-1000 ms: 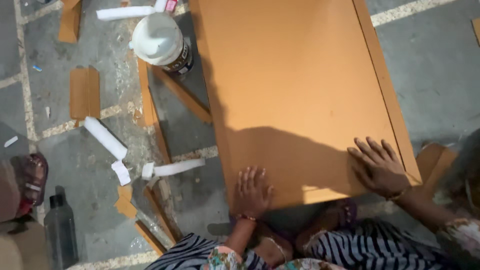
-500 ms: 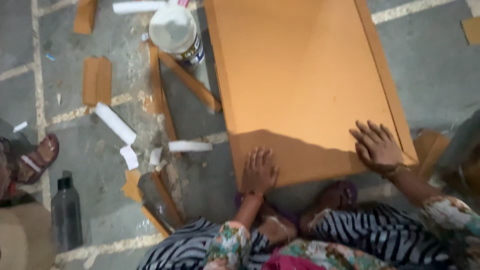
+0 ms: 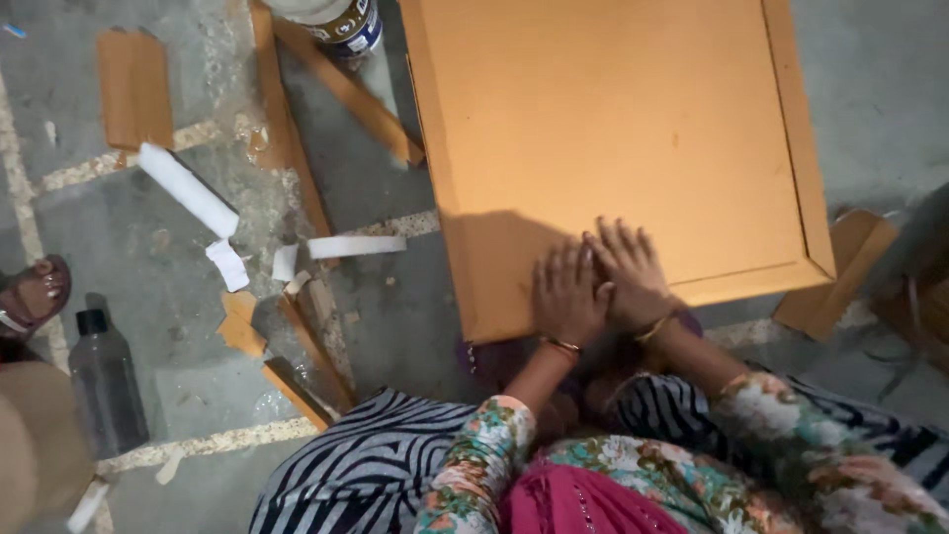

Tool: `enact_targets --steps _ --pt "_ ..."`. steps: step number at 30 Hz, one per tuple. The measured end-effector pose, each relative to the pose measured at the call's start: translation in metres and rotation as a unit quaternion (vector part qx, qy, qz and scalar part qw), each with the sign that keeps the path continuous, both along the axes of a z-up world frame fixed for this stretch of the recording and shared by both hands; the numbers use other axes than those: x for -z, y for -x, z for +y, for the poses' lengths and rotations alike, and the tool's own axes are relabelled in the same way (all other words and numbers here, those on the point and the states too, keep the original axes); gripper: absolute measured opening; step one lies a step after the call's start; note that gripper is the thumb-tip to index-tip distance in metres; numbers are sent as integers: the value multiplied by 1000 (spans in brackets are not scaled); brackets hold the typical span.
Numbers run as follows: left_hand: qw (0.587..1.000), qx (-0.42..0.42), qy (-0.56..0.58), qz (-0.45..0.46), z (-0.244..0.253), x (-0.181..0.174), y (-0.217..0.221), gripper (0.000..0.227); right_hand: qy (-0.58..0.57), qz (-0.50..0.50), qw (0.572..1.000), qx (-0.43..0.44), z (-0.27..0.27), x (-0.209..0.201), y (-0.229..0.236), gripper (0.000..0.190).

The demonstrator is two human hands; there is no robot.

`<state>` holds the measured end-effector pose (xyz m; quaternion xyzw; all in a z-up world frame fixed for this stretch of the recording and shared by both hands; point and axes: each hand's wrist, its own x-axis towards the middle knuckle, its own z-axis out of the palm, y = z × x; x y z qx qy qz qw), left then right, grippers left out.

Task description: The person applies glue to a thin wooden strip using a white foam applicator and attaches it to the edge of a large orange board. They then press the strip firmly along the board's edge to secure it.

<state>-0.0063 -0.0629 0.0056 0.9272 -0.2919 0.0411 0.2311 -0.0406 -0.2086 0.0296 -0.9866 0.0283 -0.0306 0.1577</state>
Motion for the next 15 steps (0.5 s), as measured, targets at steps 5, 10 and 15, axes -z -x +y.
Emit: enact_targets --steps 5,10,15 --pt "1000 -8 1 24 -11 -1 8 64 -83 -54 995 11 12 -9 -5 63" --pt "999 4 -27 44 -7 -6 5 62 -63 -36 997 20 9 0 -8 61" --pt "1000 4 -13 22 -10 -4 7 61 -47 -29 998 18 9 1 -3 61"
